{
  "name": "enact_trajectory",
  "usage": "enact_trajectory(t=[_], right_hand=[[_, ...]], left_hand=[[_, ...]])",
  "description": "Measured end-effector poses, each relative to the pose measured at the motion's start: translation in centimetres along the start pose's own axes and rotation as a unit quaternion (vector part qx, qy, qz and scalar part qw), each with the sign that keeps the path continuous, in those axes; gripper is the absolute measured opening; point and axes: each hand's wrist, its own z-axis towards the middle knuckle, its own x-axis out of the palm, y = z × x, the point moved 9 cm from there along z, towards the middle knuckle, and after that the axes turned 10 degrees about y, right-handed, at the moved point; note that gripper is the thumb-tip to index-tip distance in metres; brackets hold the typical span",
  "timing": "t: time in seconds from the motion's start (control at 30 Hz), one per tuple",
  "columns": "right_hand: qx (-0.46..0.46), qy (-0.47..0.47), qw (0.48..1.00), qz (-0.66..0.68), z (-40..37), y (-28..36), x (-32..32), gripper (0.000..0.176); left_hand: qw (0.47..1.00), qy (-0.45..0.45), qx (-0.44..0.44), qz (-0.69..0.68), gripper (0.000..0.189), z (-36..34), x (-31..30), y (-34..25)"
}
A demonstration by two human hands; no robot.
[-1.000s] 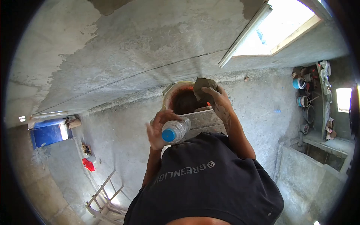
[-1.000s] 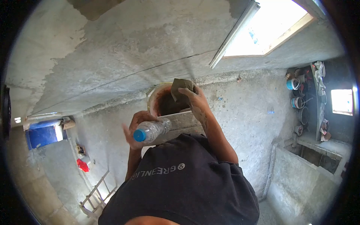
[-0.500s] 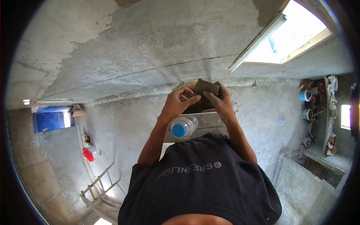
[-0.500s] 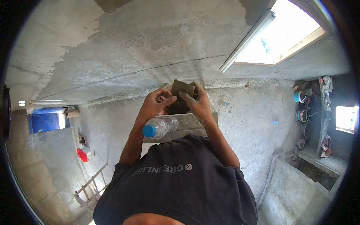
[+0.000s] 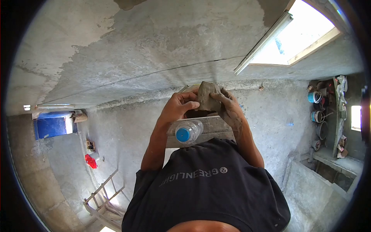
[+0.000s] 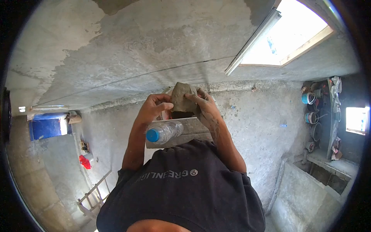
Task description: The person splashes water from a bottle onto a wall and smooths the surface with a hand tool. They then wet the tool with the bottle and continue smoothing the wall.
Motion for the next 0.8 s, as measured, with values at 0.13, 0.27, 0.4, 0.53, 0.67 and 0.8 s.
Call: enact_trajectory(t=[0.13,0.27,0.4,0.53,0.67,0.8], right_hand=[[-0.016,0.02,1.0,0.012,-0.3,0.3,1.0,0.041],[-0.123,-0.035,0.974,-0.184,-0.6,2.8,0.1,0.028],[-0.354,-0.033,0.821,-0.448,-3.0,6.7,3.7,0.018],[-0.478,0.067,0.602,-0.637,-5.1,7.2,8.6,0.027],[-0.479,0.049,0.577,-0.66,-5.9,6.6,9.2,0.035],[-0.416,-0.048,0.688,-0.592,-5.5,7.3,7.0,0.05]], left_hand=[[0.999,0.011,-0.006,0.038,0.017,-0.1,-0.8,0.6],[0.986,-0.067,-0.011,0.155,0.02,0.1,-1.6,-0.7],[0.999,-0.006,0.009,-0.039,0.023,0.2,-0.2,-2.0],[0.995,0.007,0.034,-0.094,0.024,0.5,0.3,-2.4],[0.994,-0.073,0.073,-0.031,0.025,0.3,-0.3,-3.8],[0.981,-0.078,0.091,-0.152,0.024,0.1,-0.5,-4.3]])
